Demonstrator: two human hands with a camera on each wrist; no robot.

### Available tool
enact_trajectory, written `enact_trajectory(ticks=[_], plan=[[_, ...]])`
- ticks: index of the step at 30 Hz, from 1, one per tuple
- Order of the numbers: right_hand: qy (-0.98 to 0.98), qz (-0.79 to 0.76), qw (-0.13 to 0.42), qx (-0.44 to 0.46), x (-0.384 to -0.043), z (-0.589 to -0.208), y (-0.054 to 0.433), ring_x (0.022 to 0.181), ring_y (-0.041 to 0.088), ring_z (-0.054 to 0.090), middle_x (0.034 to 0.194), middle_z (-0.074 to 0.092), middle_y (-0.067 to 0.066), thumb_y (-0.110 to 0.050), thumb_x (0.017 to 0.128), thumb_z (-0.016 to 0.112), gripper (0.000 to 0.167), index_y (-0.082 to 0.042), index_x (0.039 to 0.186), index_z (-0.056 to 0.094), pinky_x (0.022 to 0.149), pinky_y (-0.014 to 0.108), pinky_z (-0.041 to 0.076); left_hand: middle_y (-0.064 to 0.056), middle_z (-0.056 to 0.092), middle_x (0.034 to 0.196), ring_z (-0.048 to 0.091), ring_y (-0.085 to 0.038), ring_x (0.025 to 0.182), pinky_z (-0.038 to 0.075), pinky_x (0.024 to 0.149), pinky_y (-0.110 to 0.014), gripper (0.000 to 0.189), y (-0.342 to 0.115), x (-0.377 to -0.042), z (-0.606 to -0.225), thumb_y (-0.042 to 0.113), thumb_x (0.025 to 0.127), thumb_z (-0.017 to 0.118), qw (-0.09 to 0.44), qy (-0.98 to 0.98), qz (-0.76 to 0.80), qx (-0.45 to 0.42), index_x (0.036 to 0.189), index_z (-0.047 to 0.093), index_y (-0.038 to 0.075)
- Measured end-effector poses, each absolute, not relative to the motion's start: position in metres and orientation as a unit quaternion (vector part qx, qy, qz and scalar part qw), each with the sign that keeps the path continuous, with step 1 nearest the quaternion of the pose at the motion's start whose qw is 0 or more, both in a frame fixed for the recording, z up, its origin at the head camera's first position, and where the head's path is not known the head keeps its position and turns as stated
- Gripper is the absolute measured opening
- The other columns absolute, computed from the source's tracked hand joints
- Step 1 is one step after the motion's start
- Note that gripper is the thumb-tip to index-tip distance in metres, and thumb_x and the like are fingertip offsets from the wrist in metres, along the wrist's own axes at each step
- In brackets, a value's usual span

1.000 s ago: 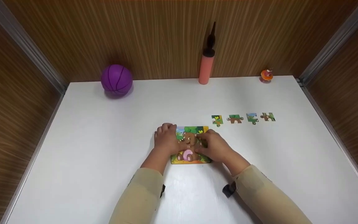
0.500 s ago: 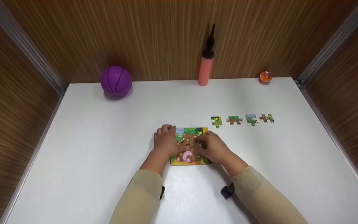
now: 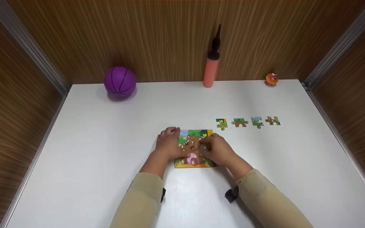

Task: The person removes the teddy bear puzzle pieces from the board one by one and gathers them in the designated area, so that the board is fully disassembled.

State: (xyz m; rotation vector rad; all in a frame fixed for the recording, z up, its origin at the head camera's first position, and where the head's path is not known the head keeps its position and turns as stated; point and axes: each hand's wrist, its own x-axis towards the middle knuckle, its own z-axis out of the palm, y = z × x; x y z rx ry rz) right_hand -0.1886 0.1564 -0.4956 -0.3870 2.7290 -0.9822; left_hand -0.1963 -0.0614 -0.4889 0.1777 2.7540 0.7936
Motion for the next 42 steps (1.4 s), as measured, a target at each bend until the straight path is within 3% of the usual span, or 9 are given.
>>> enact_trajectory(ticks=[15,27,42], plan=[[0.914,-0.385,0.107,-0.068,-0.186,-0.499,0.153,0.104,0.023,0.062,0.115,0.064,0.008,-0.006,0.085,0.09,0.044,-0.006,0.126,0.074,0.094,0.043,0.056,-0.013,0.033,0.164,0.027,-0.034,0.154,0.015,0.129,-0.053,0.116,-0.059,-0.195,-0.49,0.044,0.075,0.095,0.132,0.951,0.273,0.058,0.166,0.034,0.005],[0.922,-0.364,0.072,-0.111,-0.185,-0.499,0.155,0.095,0.021,0.06,0.105,0.065,0.006,-0.002,0.09,0.082,0.037,-0.004,0.127,0.074,0.085,0.041,0.055,-0.012,0.033,0.165,0.026,-0.034,0.154,0.016,0.129,-0.054,0.114,-0.058,-0.198,-0.49,0.043,0.076,0.093,0.136,0.953,0.265,0.062,0.166,0.034,0.005],[0.914,-0.387,0.067,-0.103,-0.185,-0.499,0.17,0.098,0.025,0.058,0.112,0.064,0.011,-0.004,0.095,0.078,0.038,-0.003,0.132,0.072,0.087,0.044,0.052,-0.012,0.034,0.164,0.028,-0.035,0.153,0.018,0.128,-0.052,0.113,-0.059,-0.197,-0.492,0.044,0.077,0.093,0.131,0.953,0.265,0.063,0.165,0.035,0.005]])
